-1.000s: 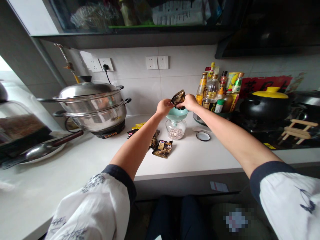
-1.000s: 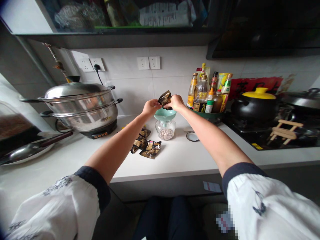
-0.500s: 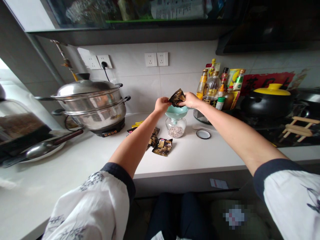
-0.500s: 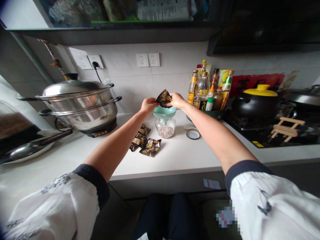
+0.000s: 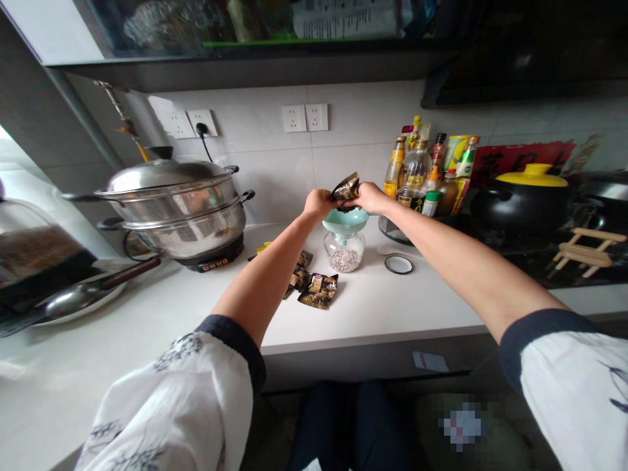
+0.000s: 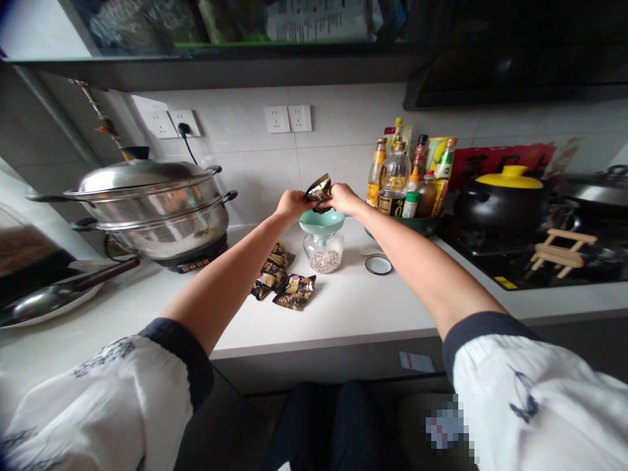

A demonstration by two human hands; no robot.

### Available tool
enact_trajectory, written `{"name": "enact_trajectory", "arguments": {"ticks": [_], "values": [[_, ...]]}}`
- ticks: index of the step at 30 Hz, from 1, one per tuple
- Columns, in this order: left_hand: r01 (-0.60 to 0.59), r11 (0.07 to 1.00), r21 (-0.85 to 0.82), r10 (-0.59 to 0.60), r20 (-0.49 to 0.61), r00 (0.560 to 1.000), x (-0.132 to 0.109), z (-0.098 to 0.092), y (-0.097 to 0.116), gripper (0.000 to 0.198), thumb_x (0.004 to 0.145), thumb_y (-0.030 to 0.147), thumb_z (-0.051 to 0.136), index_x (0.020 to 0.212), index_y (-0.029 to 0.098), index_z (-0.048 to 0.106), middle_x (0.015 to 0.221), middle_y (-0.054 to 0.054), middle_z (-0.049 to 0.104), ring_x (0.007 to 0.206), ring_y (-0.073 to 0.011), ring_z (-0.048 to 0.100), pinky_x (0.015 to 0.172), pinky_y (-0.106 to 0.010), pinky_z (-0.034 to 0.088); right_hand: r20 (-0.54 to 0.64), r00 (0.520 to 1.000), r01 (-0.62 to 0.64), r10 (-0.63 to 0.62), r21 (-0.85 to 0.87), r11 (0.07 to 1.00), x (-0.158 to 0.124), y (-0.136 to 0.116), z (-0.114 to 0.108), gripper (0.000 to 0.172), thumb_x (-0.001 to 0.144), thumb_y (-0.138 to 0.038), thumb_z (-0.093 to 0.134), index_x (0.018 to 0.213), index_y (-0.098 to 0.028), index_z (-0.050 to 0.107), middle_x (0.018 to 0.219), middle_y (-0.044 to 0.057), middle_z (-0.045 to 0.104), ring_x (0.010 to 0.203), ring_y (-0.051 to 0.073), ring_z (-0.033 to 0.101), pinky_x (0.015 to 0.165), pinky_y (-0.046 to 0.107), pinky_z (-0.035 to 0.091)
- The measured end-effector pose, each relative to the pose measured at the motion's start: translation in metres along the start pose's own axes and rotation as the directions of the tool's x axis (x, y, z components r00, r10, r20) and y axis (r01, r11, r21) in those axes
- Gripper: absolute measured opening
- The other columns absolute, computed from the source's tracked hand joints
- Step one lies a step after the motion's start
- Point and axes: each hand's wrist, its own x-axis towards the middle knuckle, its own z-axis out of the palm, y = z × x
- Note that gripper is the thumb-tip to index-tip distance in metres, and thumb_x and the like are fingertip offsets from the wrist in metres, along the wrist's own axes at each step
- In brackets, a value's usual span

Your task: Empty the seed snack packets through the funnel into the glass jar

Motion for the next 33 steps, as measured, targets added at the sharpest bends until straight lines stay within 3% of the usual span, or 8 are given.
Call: {"name": "enact_trajectory", "arguments": {"ticks": [9, 17, 25, 33], "values": [[-0.029, 0.982, 0.188, 0.034, -0.022, 0.999, 0.003, 0.002, -0.002, 0.026, 0.063, 0.033, 0.07, 0.049, 0.017, 0.054, 0.046, 0.002, 0.039, 0.058, -0.0124, 0.041, 0.055, -0.025, 0.031, -0.012, 0.999, 0.042, -0.043, -0.112, 0.993, 0.004, 0.003, 0.004, 0.026, 0.062, -0.028, 0.078, 0.08, -0.01, 0.072, 0.082, 0.007, 0.073, 0.086, 0.024, 0.065, 0.081, 0.029, 0.049], [0.021, 1.0, -0.004, -0.021, 0.0, 1.0, 0.006, 0.012, -0.009, 0.018, 0.057, 0.03, 0.07, 0.059, 0.014, 0.061, 0.052, 0.004, 0.042, 0.058, -0.0097, 0.039, 0.056, -0.023, 0.032, -0.061, 0.998, -0.009, 0.009, 0.007, 1.0, 0.003, 0.011, 0.005, 0.036, 0.049, -0.026, 0.081, 0.079, -0.01, 0.071, 0.065, -0.006, 0.062, 0.074, 0.02, 0.064, 0.071, 0.026, 0.049], [-0.015, 0.992, 0.127, 0.018, -0.02, 1.0, 0.001, 0.011, -0.002, 0.018, 0.066, 0.03, 0.066, 0.058, 0.015, 0.06, 0.05, 0.003, 0.041, 0.06, -0.012, 0.043, 0.058, -0.024, 0.033, -0.046, 0.999, -0.03, 0.027, -0.061, 0.998, 0.002, 0.009, 0.004, 0.035, 0.056, -0.031, 0.081, 0.083, -0.011, 0.072, 0.077, 0.003, 0.071, 0.08, 0.021, 0.065, 0.076, 0.027, 0.049], [-0.038, 0.981, 0.188, 0.035, 0.016, 0.999, 0.001, 0.015, -0.001, 0.017, 0.071, 0.028, 0.062, 0.061, 0.015, 0.062, 0.055, -0.001, 0.051, 0.065, -0.0155, 0.049, 0.063, -0.026, 0.036, -0.047, 0.999, 0.01, -0.015, -0.106, 0.994, 0.006, 0.013, 0.008, 0.036, 0.058, -0.036, 0.082, 0.082, -0.011, 0.072, 0.074, 0.003, 0.071, 0.086, 0.023, 0.065, 0.077, 0.024, 0.048]]}}
